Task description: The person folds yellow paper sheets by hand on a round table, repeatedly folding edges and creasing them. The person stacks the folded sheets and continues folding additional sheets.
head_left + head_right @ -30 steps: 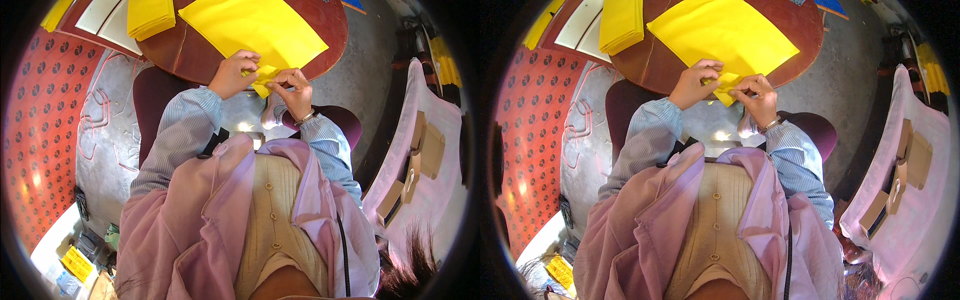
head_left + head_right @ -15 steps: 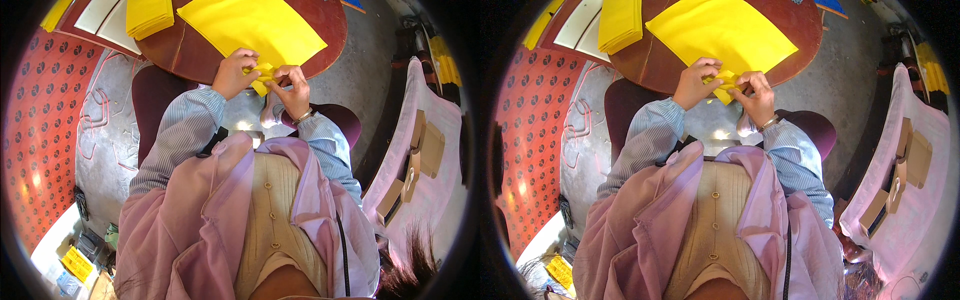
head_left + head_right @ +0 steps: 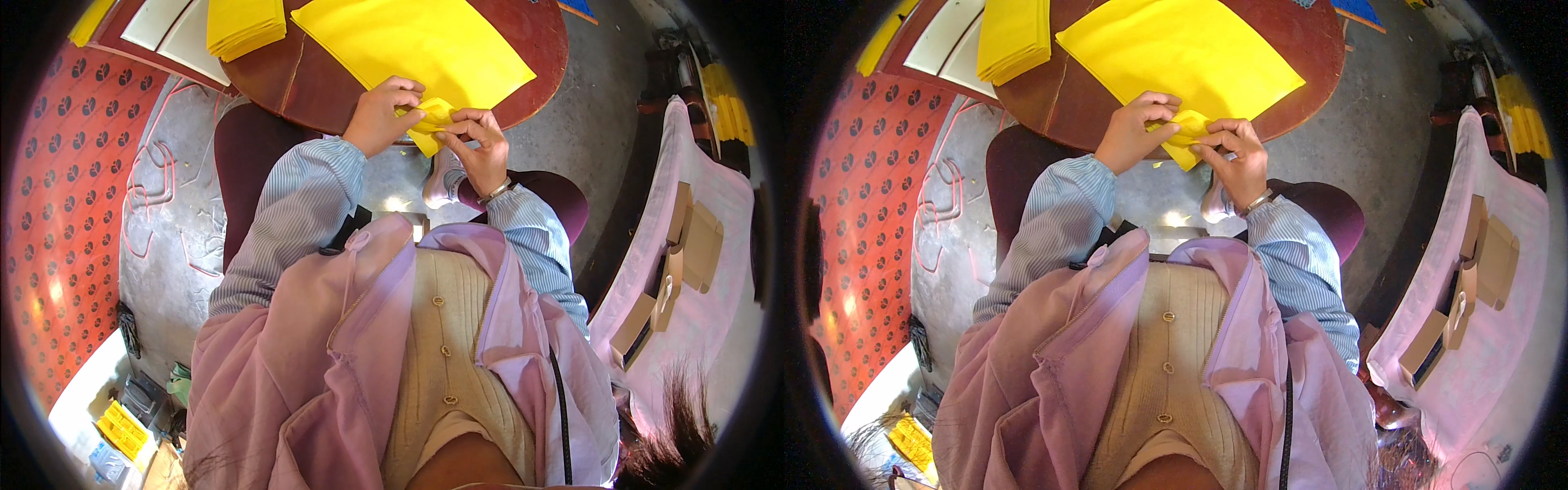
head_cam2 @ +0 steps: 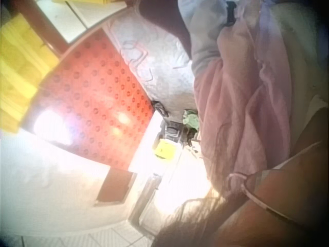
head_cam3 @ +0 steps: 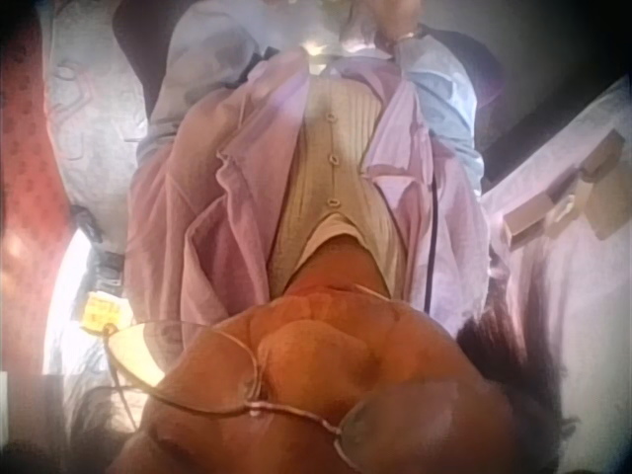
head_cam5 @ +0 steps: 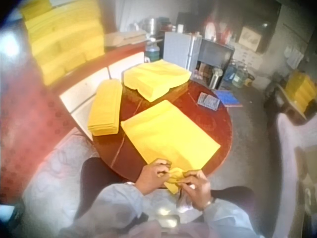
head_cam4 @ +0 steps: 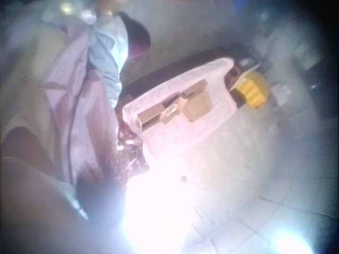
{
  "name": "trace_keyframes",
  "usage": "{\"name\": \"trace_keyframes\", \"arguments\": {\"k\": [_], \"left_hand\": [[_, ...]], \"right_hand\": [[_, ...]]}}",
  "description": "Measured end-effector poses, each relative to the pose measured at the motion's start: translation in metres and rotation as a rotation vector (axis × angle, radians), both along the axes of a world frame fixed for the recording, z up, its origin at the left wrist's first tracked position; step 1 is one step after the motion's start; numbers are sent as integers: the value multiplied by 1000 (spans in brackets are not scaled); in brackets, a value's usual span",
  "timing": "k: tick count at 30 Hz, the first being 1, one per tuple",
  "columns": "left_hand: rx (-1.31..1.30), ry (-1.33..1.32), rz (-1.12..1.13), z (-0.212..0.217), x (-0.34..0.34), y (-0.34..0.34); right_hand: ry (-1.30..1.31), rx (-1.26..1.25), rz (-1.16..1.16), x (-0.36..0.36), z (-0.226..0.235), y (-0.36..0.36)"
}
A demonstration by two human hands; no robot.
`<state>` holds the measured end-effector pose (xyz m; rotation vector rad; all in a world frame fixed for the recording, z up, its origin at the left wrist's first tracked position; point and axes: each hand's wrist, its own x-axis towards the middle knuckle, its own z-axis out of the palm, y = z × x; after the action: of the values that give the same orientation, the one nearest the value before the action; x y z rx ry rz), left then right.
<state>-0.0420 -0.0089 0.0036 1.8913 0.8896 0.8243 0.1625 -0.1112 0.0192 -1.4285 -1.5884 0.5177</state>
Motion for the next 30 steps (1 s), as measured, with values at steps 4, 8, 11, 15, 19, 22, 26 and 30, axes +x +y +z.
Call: {"name": "trace_keyframes", "arguments": {"k": [4, 8, 11, 15, 19, 22, 26, 30], "left_hand": [[-16, 13, -15, 2, -2, 0], [4, 5, -47, 4, -4, 2], [-12, 8, -54, 5, -6, 1], [-61, 39, -38, 6, -5, 0], [-52, 21, -40, 4, -4, 1], [-37, 1, -36, 2, -4, 1], [-20, -14, -30, -1, -3, 1], [11, -2, -33, -1, -4, 1]], "right_hand": [[56, -37, -38, -3, 0, 3], [63, -48, -50, -3, -1, 4], [59, -55, -50, -1, -3, 4], [62, -42, -42, -1, -4, 6], [66, -56, -41, -1, -3, 6], [50, -70, -34, 0, -1, 6], [86, -34, 0, 1, 0, 5], [33, -41, 22, 4, 2, 2]]}}
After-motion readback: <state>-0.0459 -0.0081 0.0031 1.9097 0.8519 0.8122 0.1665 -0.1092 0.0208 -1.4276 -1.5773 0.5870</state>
